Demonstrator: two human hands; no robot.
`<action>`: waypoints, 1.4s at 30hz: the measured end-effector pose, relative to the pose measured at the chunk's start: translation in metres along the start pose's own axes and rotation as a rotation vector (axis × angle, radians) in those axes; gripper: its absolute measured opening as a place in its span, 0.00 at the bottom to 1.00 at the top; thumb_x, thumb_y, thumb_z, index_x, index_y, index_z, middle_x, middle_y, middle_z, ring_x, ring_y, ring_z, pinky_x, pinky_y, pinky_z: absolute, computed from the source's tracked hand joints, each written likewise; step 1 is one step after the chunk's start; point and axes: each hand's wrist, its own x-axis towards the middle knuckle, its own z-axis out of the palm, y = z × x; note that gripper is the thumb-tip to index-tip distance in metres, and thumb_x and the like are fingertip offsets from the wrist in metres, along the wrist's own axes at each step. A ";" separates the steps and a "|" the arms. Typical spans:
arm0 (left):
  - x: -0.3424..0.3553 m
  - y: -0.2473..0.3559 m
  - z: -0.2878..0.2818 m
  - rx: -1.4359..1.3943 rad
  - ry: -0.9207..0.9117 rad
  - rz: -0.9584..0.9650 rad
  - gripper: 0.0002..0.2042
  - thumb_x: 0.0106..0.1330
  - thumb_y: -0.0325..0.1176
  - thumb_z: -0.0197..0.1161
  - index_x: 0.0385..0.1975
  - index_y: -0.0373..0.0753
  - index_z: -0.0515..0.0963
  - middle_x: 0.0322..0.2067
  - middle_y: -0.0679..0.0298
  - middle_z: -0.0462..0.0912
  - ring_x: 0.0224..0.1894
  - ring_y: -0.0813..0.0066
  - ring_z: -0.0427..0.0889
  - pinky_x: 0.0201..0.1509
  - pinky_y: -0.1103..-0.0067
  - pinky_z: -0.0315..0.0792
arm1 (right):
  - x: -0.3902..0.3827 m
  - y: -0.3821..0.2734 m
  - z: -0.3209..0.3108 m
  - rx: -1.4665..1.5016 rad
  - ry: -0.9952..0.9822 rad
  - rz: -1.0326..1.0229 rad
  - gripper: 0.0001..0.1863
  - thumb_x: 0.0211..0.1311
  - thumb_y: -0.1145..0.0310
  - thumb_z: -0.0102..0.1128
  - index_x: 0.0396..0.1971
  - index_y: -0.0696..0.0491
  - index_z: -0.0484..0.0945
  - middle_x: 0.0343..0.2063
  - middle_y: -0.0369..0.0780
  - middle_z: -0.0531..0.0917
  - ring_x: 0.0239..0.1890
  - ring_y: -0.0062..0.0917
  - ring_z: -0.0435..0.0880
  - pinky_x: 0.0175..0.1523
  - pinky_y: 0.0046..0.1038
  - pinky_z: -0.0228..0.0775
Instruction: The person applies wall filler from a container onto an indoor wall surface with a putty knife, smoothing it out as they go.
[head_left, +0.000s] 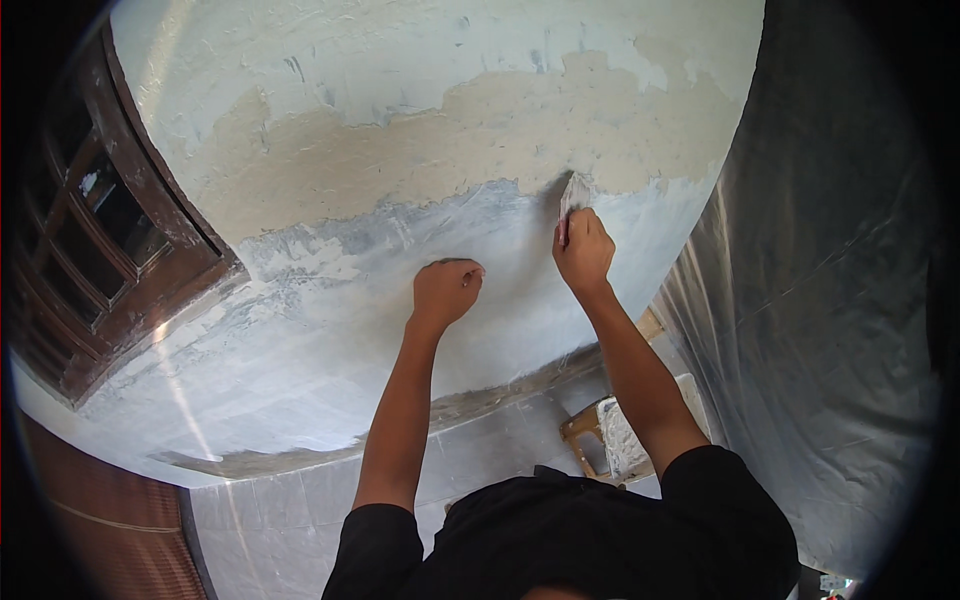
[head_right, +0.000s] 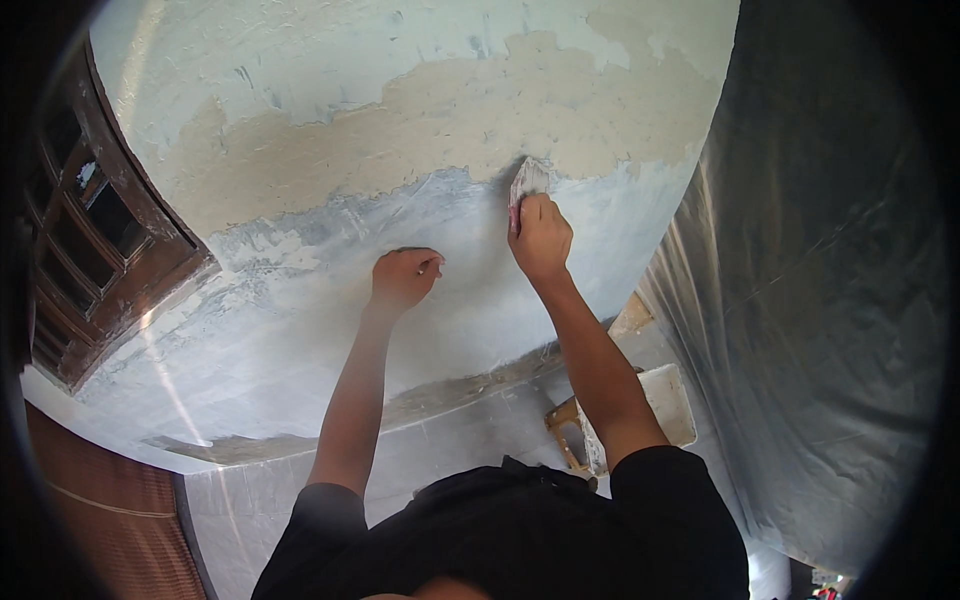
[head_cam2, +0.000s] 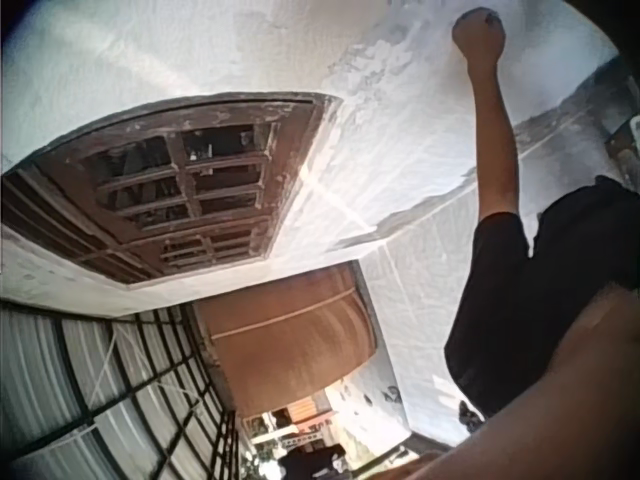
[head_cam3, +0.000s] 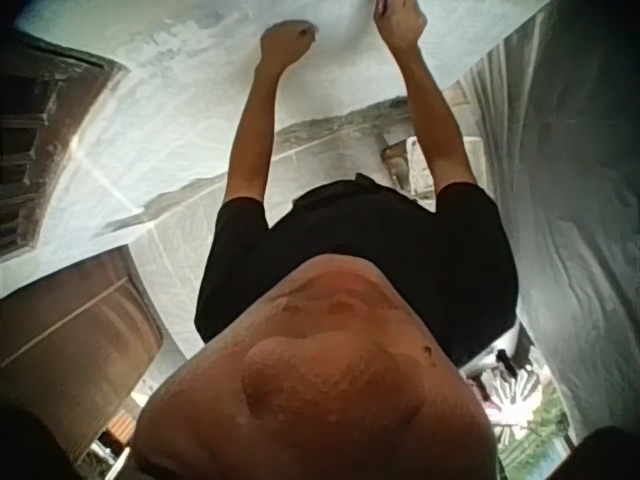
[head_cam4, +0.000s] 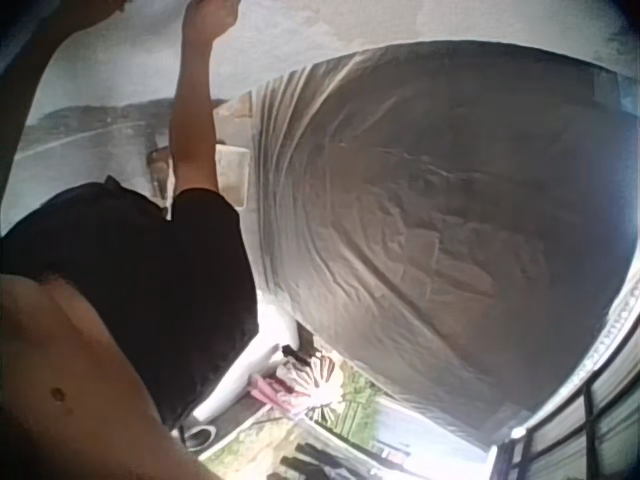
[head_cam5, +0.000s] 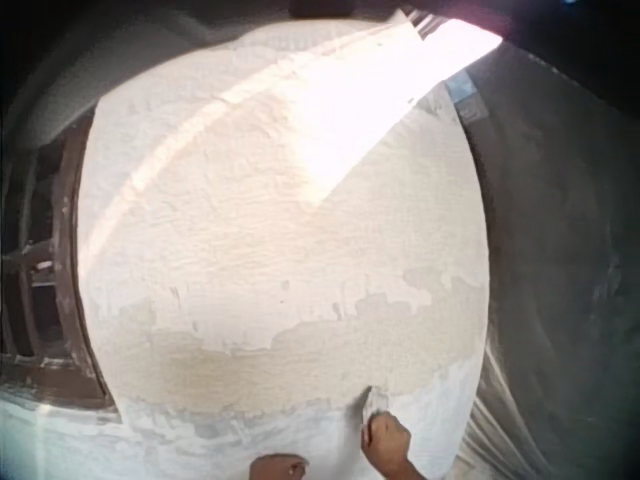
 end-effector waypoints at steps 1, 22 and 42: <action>0.000 0.000 0.000 -0.011 0.000 0.000 0.08 0.61 0.35 0.55 0.30 0.46 0.84 0.24 0.71 0.85 0.30 0.75 0.85 0.36 0.79 0.75 | -0.002 -0.002 0.005 -0.020 -0.009 0.008 0.14 0.47 0.74 0.65 0.25 0.53 0.66 0.23 0.41 0.71 0.24 0.35 0.74 0.25 0.34 0.68; 0.001 0.005 -0.002 -0.069 0.045 0.037 0.05 0.57 0.33 0.59 0.27 0.46 0.83 0.23 0.68 0.84 0.26 0.70 0.84 0.32 0.74 0.74 | -0.009 -0.019 0.035 0.056 -0.195 0.160 0.13 0.55 0.69 0.62 0.31 0.54 0.65 0.31 0.43 0.72 0.27 0.41 0.78 0.26 0.36 0.75; -0.029 0.002 0.032 -0.104 -0.054 -0.035 0.08 0.62 0.35 0.57 0.35 0.44 0.82 0.30 0.64 0.86 0.31 0.69 0.85 0.37 0.76 0.76 | -0.082 -0.014 -0.075 0.376 -0.114 0.456 0.10 0.55 0.81 0.58 0.28 0.59 0.64 0.26 0.46 0.68 0.23 0.41 0.69 0.29 0.37 0.63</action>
